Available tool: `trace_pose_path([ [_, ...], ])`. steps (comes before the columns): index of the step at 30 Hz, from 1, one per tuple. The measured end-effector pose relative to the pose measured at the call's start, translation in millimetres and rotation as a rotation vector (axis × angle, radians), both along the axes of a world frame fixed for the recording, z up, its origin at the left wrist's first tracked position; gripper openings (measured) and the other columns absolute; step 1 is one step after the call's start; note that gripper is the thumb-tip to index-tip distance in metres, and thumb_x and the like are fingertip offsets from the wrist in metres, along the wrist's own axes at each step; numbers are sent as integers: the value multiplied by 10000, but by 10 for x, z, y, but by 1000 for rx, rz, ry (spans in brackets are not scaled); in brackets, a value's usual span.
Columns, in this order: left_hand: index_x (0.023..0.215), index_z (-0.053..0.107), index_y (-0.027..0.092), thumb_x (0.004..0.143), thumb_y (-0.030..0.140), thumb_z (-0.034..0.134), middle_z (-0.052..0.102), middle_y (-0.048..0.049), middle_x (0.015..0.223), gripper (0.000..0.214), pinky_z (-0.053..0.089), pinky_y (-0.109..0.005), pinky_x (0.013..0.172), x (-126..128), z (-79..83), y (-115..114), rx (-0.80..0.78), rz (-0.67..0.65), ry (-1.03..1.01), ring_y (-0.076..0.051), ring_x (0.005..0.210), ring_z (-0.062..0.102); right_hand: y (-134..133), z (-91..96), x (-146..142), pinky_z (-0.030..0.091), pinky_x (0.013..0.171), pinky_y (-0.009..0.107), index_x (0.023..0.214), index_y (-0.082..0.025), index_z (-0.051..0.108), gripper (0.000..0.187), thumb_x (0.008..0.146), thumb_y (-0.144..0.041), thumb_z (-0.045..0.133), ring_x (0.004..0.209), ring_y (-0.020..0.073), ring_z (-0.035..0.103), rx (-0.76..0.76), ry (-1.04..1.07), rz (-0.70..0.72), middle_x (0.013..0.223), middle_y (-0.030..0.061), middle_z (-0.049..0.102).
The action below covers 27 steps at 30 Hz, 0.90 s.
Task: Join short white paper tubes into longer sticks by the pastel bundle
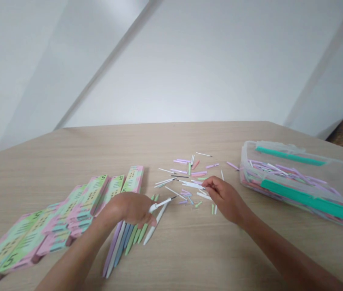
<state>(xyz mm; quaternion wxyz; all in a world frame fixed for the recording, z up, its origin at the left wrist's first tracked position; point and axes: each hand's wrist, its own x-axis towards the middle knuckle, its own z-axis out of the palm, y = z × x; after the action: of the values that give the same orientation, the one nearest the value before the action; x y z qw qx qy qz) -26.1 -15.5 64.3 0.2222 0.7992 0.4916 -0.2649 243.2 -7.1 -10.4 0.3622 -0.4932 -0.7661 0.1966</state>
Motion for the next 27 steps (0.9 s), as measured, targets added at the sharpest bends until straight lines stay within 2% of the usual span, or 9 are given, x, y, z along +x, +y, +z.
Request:
trace_pose_path([
  [3, 889, 688, 166, 789, 261, 501, 699, -88, 811, 233, 388, -221, 506, 11, -26, 19, -47, -19, -5, -187, 665, 618, -230, 314, -192, 366, 652, 247, 878, -202, 556, 114, 850, -193, 446, 703, 129, 512, 60, 65, 129, 770, -7, 572],
  [6, 911, 681, 157, 805, 332, 498, 697, -97, 803, 275, 357, -223, 468, 23, -26, 22, -44, -27, -6, -188, 640, 608, -334, 462, -365, 380, 693, 254, 872, -208, 571, 131, 839, -153, 458, 755, 129, 523, 91, 100, 212, 823, 1, 582],
  [13, 1018, 647, 193, 785, 352, 541, 696, -79, 792, 301, 301, -227, 431, 42, 41, -29, 13, -27, -4, -188, 613, 591, -319, 408, -541, 399, 673, 240, 1009, -217, 473, 180, 848, -141, 451, 736, 111, 504, -50, 228, 278, 819, -9, 534],
  [19, 978, 662, 181, 773, 272, 544, 697, -80, 805, 253, 319, -218, 426, 43, 49, -29, -40, -47, 2, -177, 594, 582, -335, 446, -552, 402, 689, 241, 1070, -224, 421, 236, 857, -121, 422, 731, 104, 487, -39, 239, 315, 841, -10, 514],
  [27, 928, 653, 153, 783, 359, 537, 690, -98, 741, 277, 299, -212, 411, 42, 20, -31, -40, -34, -33, -180, 589, 593, -355, 460, -539, 410, 710, 257, 1099, -214, 430, 268, 853, -109, 417, 768, 117, 511, 9, 166, 338, 869, 11, 533],
])
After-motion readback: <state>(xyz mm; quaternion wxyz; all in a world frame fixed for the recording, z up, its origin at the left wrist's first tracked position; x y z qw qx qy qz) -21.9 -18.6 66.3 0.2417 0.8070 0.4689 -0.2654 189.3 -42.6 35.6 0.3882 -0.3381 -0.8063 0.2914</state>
